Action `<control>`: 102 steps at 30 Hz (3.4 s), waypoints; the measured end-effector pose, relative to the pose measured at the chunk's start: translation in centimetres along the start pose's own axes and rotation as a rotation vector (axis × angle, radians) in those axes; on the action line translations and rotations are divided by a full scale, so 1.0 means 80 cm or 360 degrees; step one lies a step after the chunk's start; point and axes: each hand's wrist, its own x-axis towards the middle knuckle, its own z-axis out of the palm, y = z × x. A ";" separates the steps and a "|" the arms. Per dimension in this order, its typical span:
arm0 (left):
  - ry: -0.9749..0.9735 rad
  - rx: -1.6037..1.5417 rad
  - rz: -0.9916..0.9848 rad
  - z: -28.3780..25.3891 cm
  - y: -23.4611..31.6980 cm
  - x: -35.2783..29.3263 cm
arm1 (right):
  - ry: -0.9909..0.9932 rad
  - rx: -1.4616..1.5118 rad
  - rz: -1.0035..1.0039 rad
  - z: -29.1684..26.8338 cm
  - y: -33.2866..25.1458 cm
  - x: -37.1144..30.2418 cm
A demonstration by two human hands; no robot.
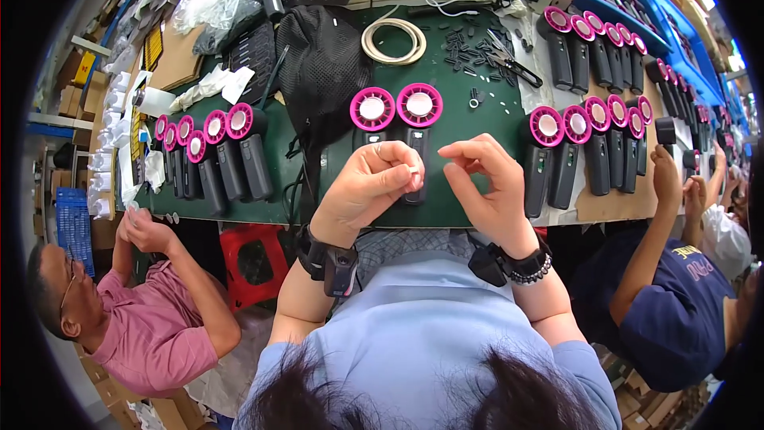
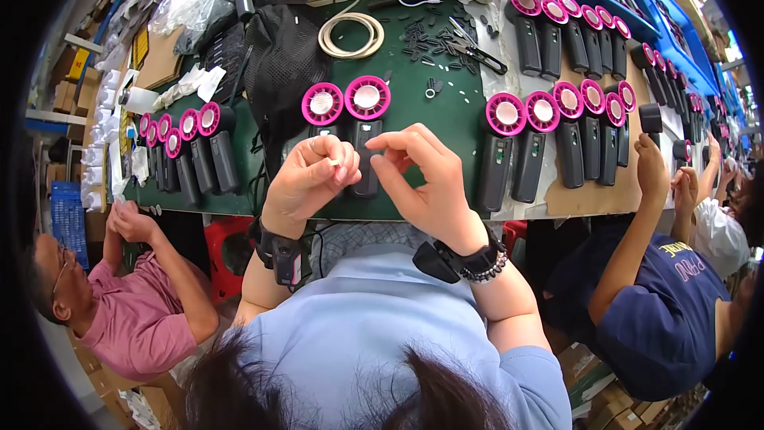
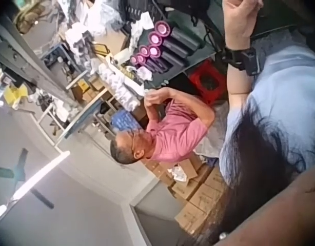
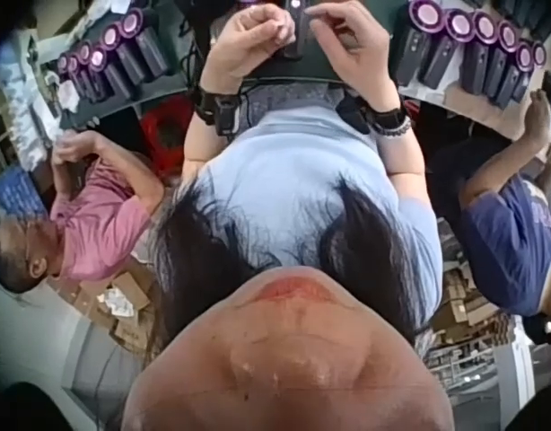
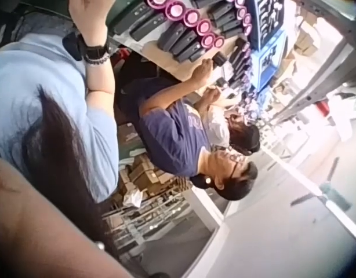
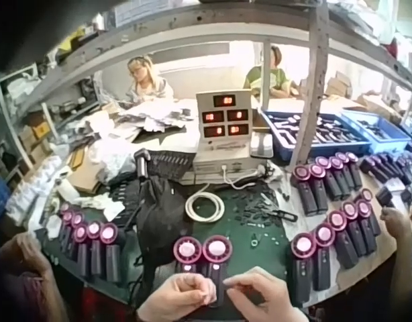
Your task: The person assembles handheld fans by pressing small black components into the handles and wiping the fan heads. They then use shears to trim a small plastic piece before inserting it into a fan handle.
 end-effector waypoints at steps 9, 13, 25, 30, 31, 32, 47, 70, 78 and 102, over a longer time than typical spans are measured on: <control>-0.0104 -0.0384 -0.0261 0.016 -0.026 0.029 | 0.0009 0.0041 0.0001 -0.039 0.003 -0.010; 0.0159 -0.0598 -0.0326 0.025 -0.031 0.042 | 0.0070 0.0041 0.0118 -0.052 0.013 -0.013; 0.0454 -0.0156 -0.0322 0.018 0.041 0.116 | 0.0286 -0.0153 0.0151 -0.094 0.032 -0.030; 0.0418 0.0185 -0.0415 -0.029 0.071 0.187 | 0.0355 -0.0244 0.0127 -0.100 0.032 -0.032; 0.0412 0.0285 -0.0484 -0.041 0.070 0.198 | 0.0357 -0.0262 0.0133 -0.101 0.033 -0.032; 0.0404 0.0384 -0.0559 -0.048 0.068 0.207 | 0.0372 -0.0253 0.0132 -0.103 0.034 -0.033; 0.0216 0.1015 -0.0904 -0.052 0.060 0.232 | 0.0436 -0.0276 0.0180 -0.118 0.045 -0.038; -0.0086 0.0861 -0.0779 -0.034 0.060 0.228 | 0.0321 -0.0890 0.0026 -0.006 0.103 0.127; 0.0006 0.0876 -0.0625 -0.031 0.061 0.225 | 0.0230 -0.0881 0.0020 -0.003 0.102 0.134; 0.0510 0.2833 0.0968 -0.020 -0.002 -0.062 | -0.0340 -0.1538 0.0192 -0.016 0.144 0.156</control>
